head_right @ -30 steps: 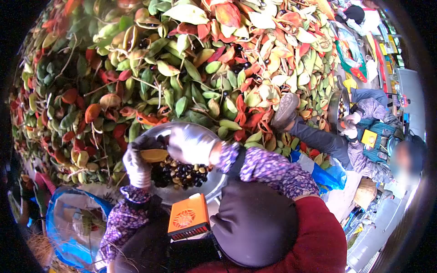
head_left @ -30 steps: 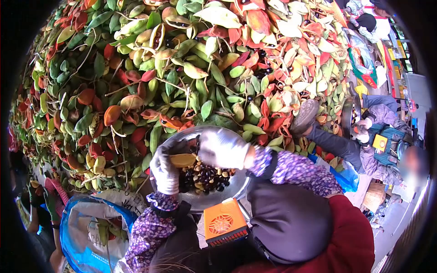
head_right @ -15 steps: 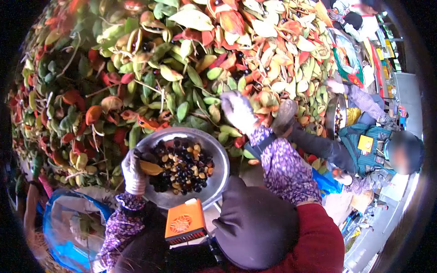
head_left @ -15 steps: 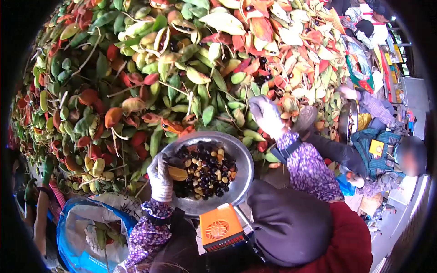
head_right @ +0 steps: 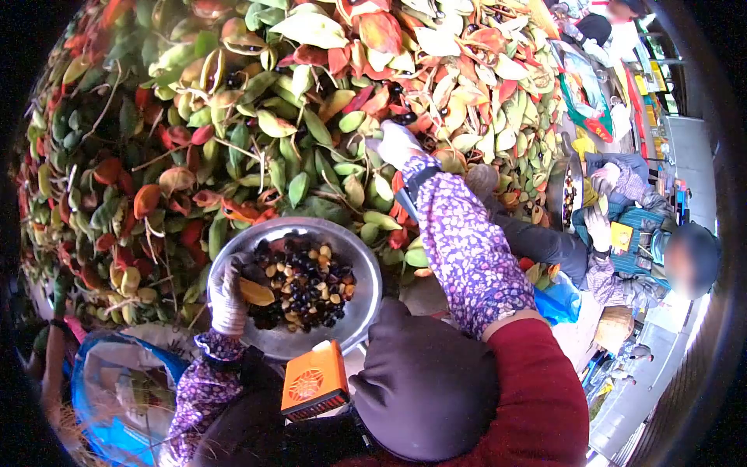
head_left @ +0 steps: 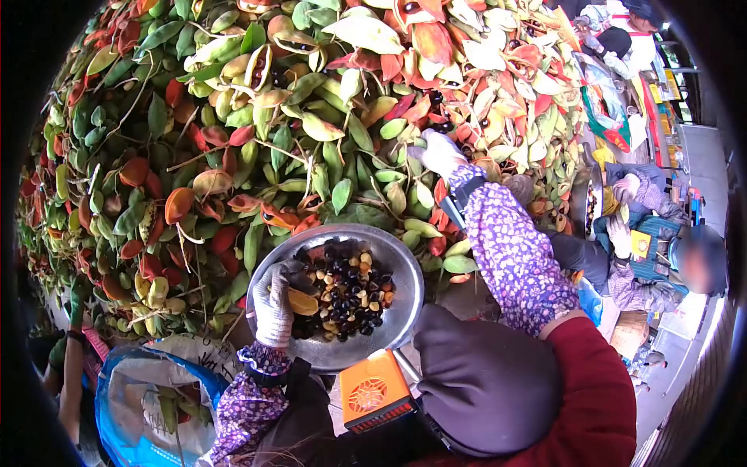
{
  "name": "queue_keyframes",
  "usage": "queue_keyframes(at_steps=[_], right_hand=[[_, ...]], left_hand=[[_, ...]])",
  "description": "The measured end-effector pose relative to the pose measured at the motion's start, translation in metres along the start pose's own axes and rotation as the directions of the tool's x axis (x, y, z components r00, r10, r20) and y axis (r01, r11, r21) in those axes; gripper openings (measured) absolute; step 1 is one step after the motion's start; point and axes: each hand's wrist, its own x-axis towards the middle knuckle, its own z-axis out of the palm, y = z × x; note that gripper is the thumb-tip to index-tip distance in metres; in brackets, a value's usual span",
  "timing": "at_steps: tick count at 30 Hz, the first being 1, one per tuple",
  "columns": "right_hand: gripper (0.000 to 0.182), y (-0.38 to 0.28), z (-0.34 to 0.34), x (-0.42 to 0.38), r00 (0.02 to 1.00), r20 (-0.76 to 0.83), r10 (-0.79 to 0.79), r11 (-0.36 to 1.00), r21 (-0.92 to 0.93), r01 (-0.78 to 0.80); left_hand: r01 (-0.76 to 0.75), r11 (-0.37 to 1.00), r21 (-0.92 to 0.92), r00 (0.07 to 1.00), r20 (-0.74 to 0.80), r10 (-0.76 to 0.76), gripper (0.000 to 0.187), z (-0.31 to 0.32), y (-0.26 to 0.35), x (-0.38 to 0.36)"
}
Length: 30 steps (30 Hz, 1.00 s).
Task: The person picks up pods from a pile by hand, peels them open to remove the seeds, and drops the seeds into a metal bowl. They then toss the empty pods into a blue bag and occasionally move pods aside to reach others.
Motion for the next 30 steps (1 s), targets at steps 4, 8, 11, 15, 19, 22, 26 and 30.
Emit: queue_keyframes(at_steps=[4, 8, 11, 15, 19, 22, 26, 30], right_hand=[[0.027, 0.029, 0.001, -0.036, 0.985, -0.025, -0.172, 0.901, 0.400, 0.168], [0.038, 0.038, 0.004, -0.102, 0.963, -0.143, -0.227, 0.524, 0.816, 0.244], [0.046, 0.043, 0.005, -0.116, 0.961, 0.014, -0.275, 0.184, 0.982, 0.038], [0.023, 0.041, -0.028, -0.083, 0.813, 0.423, -0.400, 0.893, 0.379, 0.243], [0.030, -0.008, -0.008, -0.033, 0.933, -0.328, -0.150, 0.934, 0.263, 0.243], [0.053, -0.023, 0.021, 0.013, 0.928, -0.372, -0.014, 0.999, -0.052, -0.006], [0.036, -0.020, 0.034, 0.006, 0.941, -0.300, -0.156, 0.982, -0.148, 0.115], [0.022, 0.013, 0.027, -0.014, 0.838, -0.430, -0.335, 0.927, 0.007, 0.374]], left_hand=[[-0.095, 0.994, 0.047, 0.995, -0.026, 0.097, 0.031, 0.003, 0.001, 0.004], [-0.030, 0.994, 0.107, 0.999, 0.033, 0.026, 0.029, 0.008, 0.007, -0.005], [0.024, 0.998, 0.051, 0.993, 0.112, -0.030, 0.030, 0.002, -0.005, -0.004], [-0.031, 0.992, 0.120, 0.997, 0.074, 0.023, 0.032, -0.001, -0.002, -0.001], [-0.004, 0.996, 0.092, 0.999, 0.053, 0.000, 0.032, 0.003, 0.004, 0.001], [0.072, 0.997, 0.018, 0.992, 0.107, -0.073, 0.031, 0.010, 0.003, 0.002], [0.068, 0.997, 0.034, 0.990, 0.123, -0.071, 0.031, 0.003, -0.015, 0.004], [0.014, 0.997, 0.071, 0.995, 0.097, -0.021, 0.029, 0.013, 0.003, 0.002]])
